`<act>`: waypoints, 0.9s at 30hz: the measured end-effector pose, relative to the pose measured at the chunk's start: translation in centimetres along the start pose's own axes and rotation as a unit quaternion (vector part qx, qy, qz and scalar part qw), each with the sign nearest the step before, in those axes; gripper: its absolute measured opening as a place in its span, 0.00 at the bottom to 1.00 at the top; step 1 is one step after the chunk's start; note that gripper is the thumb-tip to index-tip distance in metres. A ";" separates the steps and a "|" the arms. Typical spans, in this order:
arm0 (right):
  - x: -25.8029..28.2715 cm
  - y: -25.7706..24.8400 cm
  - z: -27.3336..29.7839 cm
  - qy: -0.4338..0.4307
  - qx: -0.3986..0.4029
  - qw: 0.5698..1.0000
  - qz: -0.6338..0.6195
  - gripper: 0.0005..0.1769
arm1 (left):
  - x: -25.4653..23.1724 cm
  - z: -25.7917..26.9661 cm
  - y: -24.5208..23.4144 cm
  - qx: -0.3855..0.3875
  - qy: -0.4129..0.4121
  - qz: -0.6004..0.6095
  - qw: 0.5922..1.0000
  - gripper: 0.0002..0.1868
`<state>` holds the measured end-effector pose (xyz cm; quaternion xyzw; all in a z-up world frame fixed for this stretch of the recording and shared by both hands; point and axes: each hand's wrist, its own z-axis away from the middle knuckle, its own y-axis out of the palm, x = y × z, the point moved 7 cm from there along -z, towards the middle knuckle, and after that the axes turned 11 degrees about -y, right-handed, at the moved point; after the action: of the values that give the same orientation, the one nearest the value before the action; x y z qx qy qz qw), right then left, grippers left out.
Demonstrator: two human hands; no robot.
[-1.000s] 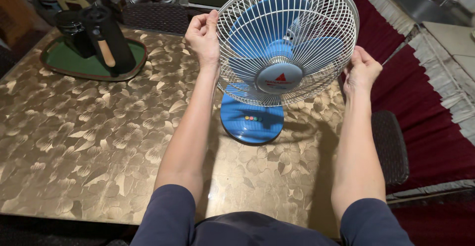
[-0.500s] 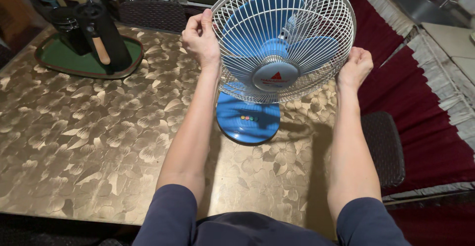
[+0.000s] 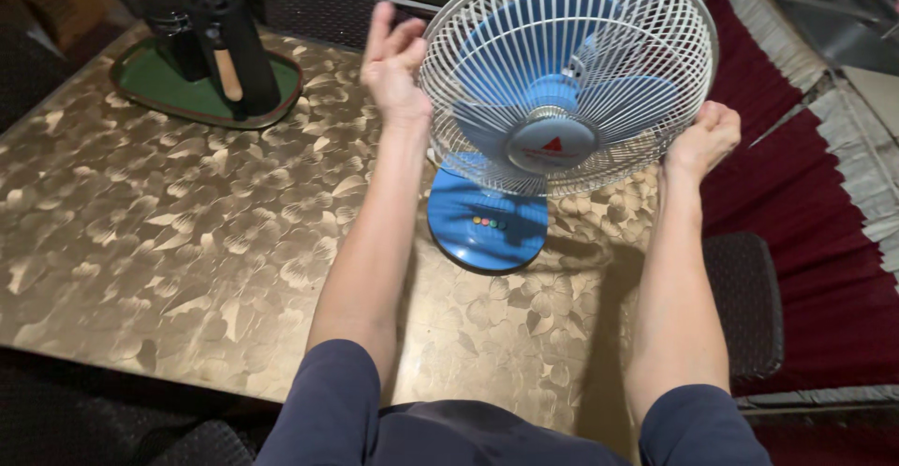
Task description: The person assembles a small electric fan by attaching the rear grille, mounting the blue fan blade onto the motor shaft, securing it with a white plastic nut, and then attaching the front grille. The person uses both hands to align and tighten components on a tabletop.
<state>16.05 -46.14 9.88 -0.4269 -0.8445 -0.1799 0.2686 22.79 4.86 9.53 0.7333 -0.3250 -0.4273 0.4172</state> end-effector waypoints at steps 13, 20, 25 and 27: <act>-0.2 0.3 0.0 0.029 -0.015 0.996 -0.078 0.10 | 5.2 1.5 -9.7 -0.006 -0.140 -0.143 0.980 0.22; 1.1 0.7 1.2 0.121 0.026 0.979 -0.162 0.16 | 7.1 0.7 -11.3 -0.035 -0.073 -0.050 0.995 0.15; 9.4 -1.0 0.2 -0.129 -0.036 0.991 0.025 0.15 | 8.2 -0.1 -12.3 -0.066 -0.060 -0.051 0.995 0.12; 16.0 -0.9 -0.3 -0.271 -0.036 0.959 0.073 0.17 | 8.6 -0.3 -12.5 -0.057 -0.068 -0.043 0.995 0.11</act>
<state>7.58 -36.83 19.78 -0.5299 -0.8449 -0.0678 0.0267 28.20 3.34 -4.54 0.6909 -0.2961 -0.5116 0.4162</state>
